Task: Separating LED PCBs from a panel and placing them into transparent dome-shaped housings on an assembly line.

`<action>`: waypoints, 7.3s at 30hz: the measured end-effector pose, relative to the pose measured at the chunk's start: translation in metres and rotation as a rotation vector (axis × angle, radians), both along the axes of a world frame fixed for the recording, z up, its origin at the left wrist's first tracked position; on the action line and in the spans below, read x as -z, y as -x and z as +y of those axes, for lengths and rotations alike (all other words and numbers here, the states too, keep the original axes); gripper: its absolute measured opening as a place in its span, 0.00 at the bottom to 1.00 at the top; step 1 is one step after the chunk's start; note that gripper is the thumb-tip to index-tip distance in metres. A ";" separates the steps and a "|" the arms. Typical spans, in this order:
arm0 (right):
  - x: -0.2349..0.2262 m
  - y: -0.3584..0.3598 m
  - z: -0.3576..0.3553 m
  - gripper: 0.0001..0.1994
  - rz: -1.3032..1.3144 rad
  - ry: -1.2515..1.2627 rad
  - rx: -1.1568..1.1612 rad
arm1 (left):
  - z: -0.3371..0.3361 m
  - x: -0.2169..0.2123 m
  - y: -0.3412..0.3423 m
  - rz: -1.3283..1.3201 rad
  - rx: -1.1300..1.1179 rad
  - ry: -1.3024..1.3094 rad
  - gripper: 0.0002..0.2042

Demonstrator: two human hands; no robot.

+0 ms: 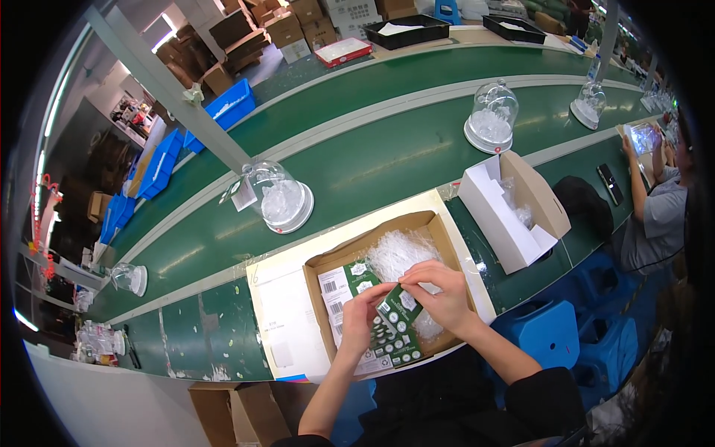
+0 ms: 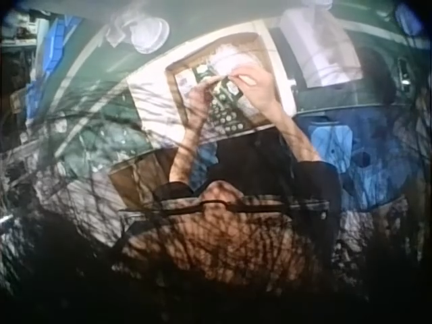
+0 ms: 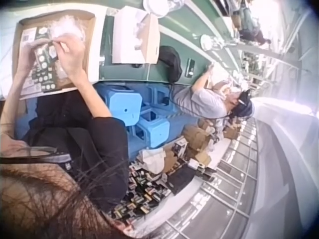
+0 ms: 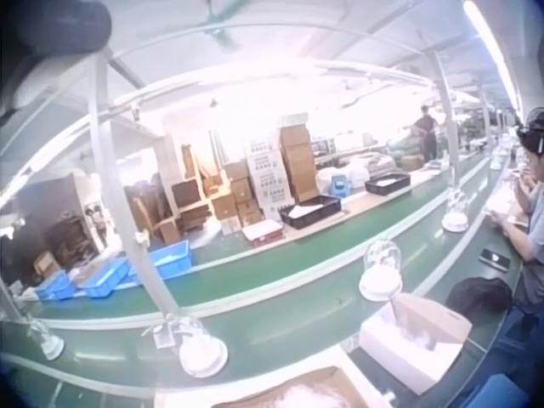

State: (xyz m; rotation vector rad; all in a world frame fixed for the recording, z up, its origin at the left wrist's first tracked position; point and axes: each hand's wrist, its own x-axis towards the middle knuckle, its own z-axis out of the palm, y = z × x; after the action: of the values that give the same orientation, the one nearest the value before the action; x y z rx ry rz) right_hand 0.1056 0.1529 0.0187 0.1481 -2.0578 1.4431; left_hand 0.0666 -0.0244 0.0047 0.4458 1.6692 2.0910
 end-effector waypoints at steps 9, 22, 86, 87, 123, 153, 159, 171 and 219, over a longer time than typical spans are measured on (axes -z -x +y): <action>0.006 -0.009 -0.009 0.07 -0.009 0.065 -0.070 | 0.001 0.011 0.003 -0.068 0.092 -0.033 0.10; -0.017 -0.031 -0.009 0.05 -0.066 0.099 -0.099 | 0.004 0.006 0.002 -0.049 0.064 0.080 0.02; -0.006 -0.020 -0.005 0.05 -0.058 -0.169 -0.042 | 0.008 -0.002 -0.006 0.325 -0.074 0.196 0.11; -0.006 -0.020 -0.005 0.05 -0.065 -0.150 -0.045 | 0.008 -0.002 -0.007 0.325 -0.077 0.184 0.13; -0.010 -0.026 0.010 0.07 -0.258 -0.060 -0.221 | 0.013 0.001 -0.009 0.373 -0.063 0.175 0.11; -0.016 -0.016 0.013 0.07 -0.099 -0.390 -0.126 | 0.015 0.001 -0.011 0.356 -0.013 0.210 0.13; -0.020 -0.023 0.020 0.05 -0.379 -0.060 -0.202 | 0.014 0.002 -0.011 0.419 -0.105 0.112 0.19; -0.020 -0.026 0.016 0.02 -0.412 0.574 -0.422 | 0.024 -0.008 -0.017 0.450 -0.047 0.243 0.24; -0.034 0.271 0.216 0.07 -0.184 -0.319 0.156 | 0.210 -0.058 0.307 0.980 -0.066 0.337 0.09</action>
State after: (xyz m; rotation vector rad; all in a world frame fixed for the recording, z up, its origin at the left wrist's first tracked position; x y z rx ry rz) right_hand -0.1657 0.3689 0.0525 -0.0187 -2.3833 1.0621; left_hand -0.2406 0.1852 0.0623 1.4693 2.5029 1.6352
